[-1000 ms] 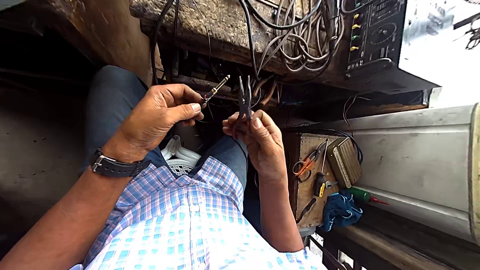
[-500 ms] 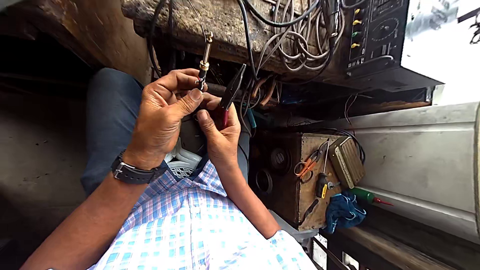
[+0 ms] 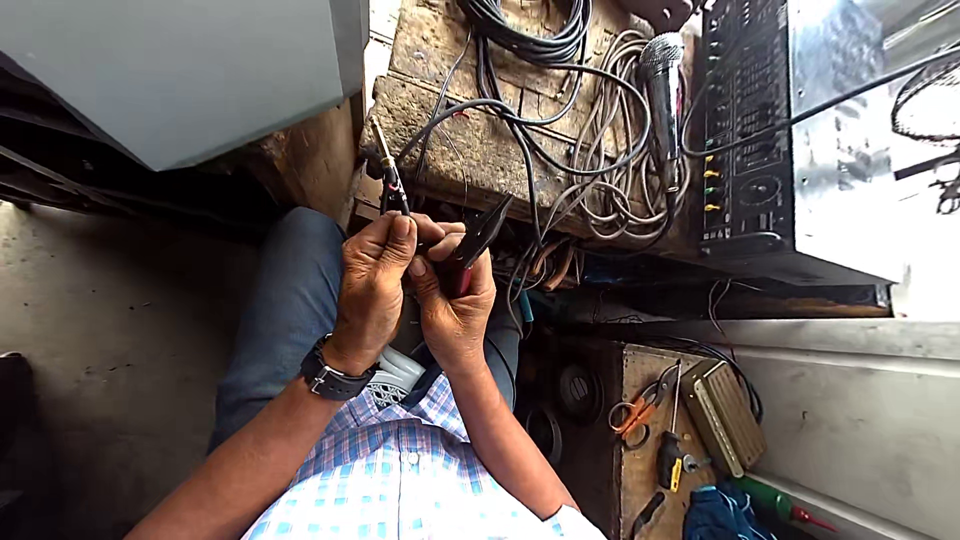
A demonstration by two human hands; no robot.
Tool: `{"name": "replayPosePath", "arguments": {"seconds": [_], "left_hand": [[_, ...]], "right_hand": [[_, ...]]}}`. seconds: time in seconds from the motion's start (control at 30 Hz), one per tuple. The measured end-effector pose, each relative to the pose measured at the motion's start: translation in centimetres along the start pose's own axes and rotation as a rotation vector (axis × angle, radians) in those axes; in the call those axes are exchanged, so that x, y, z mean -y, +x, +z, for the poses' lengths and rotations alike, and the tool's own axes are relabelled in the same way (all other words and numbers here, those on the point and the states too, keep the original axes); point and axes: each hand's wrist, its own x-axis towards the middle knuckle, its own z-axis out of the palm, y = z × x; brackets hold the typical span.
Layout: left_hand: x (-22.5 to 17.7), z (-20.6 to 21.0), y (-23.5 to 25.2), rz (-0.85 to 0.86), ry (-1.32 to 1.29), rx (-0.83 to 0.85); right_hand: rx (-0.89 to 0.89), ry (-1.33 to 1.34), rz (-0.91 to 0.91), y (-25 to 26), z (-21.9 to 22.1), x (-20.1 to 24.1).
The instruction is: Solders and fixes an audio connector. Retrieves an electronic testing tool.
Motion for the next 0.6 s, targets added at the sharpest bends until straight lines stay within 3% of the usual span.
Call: {"name": "replayPosePath", "arguments": {"seconds": [0.3, 0.43, 0.6], "left_hand": [[-0.3, 0.2, -0.6, -0.045, -0.067, -0.002], [-0.5, -0.2, -0.8, -0.070, -0.110, 0.088], [-1.3, -1.8, -0.7, -0.112, 0.009, 0.241]], "right_hand": [[0.047, -0.079, -0.104, -1.6, -0.6, -0.5], [0.058, -0.083, -0.163, -2.2, -0.9, -0.5], [0.096, -0.160, 0.016, -2.6, -3.1, 1.1]]}}
